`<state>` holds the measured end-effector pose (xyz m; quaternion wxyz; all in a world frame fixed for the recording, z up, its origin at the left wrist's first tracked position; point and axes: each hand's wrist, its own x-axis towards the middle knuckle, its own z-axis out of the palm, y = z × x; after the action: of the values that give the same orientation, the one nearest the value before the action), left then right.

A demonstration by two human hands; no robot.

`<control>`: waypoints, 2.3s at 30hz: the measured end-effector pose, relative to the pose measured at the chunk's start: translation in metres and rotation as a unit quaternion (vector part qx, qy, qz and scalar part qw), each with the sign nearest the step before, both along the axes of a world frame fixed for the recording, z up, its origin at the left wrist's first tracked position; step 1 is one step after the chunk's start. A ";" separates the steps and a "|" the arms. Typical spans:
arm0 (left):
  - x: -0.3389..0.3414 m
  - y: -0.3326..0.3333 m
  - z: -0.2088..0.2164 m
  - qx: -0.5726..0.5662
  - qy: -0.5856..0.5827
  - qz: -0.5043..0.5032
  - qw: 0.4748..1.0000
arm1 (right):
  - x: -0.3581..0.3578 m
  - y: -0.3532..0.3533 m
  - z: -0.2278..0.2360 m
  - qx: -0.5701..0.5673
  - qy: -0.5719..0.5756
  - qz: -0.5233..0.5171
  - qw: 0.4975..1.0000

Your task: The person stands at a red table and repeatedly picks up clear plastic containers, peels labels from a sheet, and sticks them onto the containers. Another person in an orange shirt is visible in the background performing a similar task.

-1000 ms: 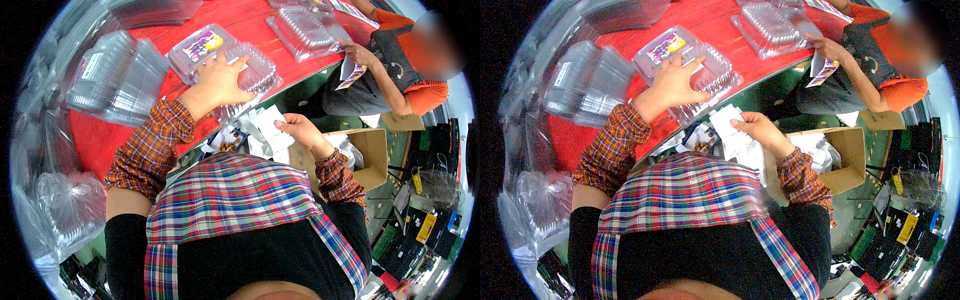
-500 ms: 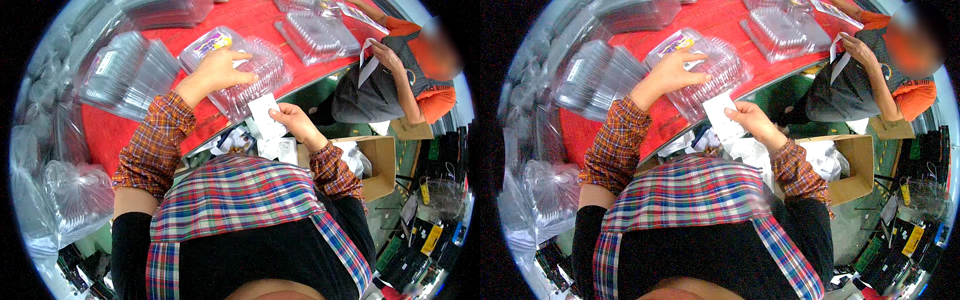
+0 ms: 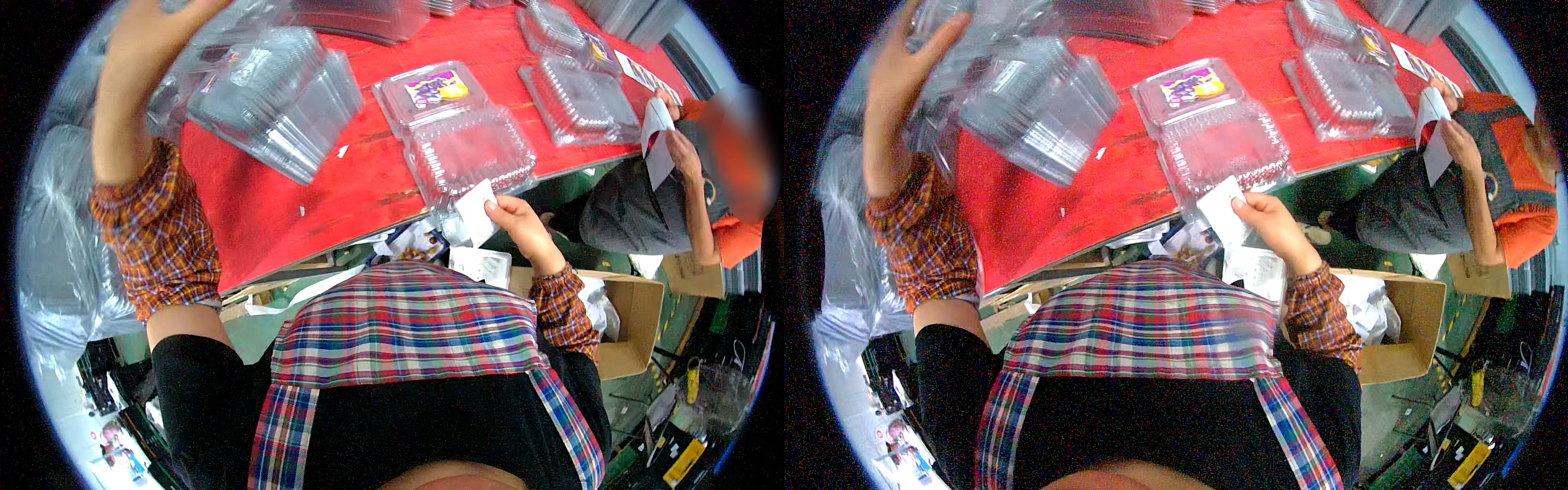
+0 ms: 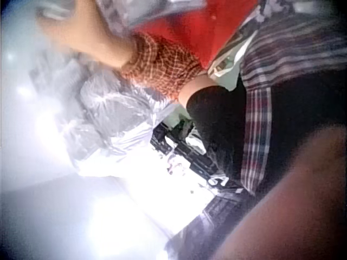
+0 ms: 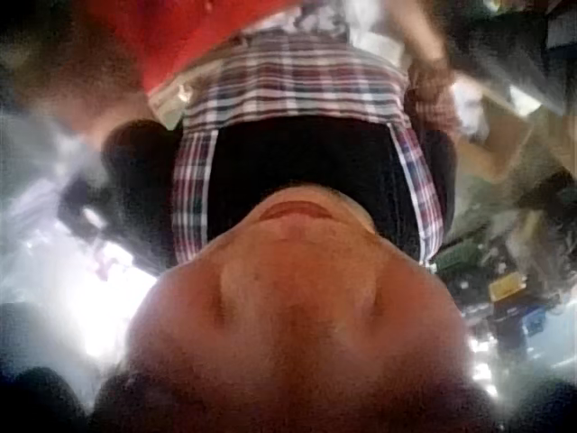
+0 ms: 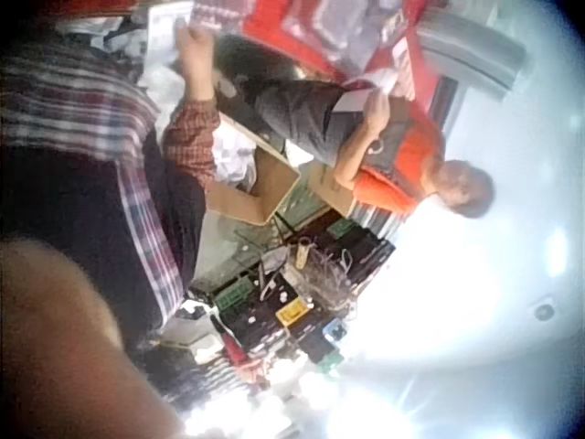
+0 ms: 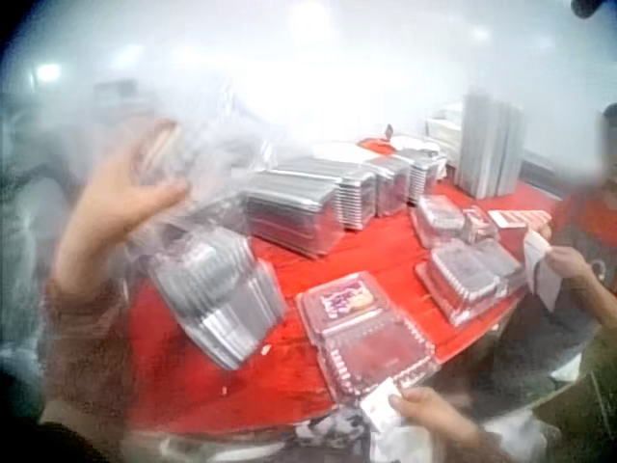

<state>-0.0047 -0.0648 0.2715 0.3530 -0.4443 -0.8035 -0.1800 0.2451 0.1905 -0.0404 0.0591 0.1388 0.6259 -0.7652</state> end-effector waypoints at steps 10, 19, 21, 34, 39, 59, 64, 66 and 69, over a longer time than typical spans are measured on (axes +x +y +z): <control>-0.078 -0.089 0.021 0.108 0.013 0.148 0.983 | 0.007 -0.012 0.033 0.145 0.019 0.054 0.988; -0.104 -0.036 -0.135 -0.177 -0.226 0.150 0.946 | 0.007 -0.019 0.035 0.095 0.041 -0.020 0.994; -0.060 -0.004 -0.132 -0.212 -0.058 0.236 0.947 | 0.007 -0.015 0.038 0.094 0.035 -0.048 0.994; 0.115 0.119 -0.226 0.020 -0.721 -0.263 0.641 | 0.005 0.001 0.055 0.168 0.089 -0.136 0.972; 0.113 0.129 -0.240 0.028 -0.721 -0.273 0.636 | -0.001 0.003 0.049 0.132 0.069 -0.174 0.973; 0.053 0.144 -0.285 0.040 -0.279 -0.199 0.939 | -0.087 0.067 0.061 -0.026 -0.229 -0.122 0.965; 0.061 0.161 -0.300 -0.053 -0.223 -0.171 0.958 | -0.087 0.071 0.055 -0.034 -0.223 -0.124 0.966; 0.064 0.161 -0.302 -0.065 -0.215 -0.154 0.962 | -0.084 0.072 0.056 -0.058 -0.219 -0.116 0.967; 0.065 0.158 -0.296 -0.101 -0.209 -0.147 0.962 | -0.073 0.070 0.061 -0.085 -0.200 -0.115 0.969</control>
<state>0.0605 0.0935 -0.0243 0.1003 -0.5436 -0.7989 -0.2369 0.1725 0.2600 0.0209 0.1064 0.3547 0.5135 -0.7741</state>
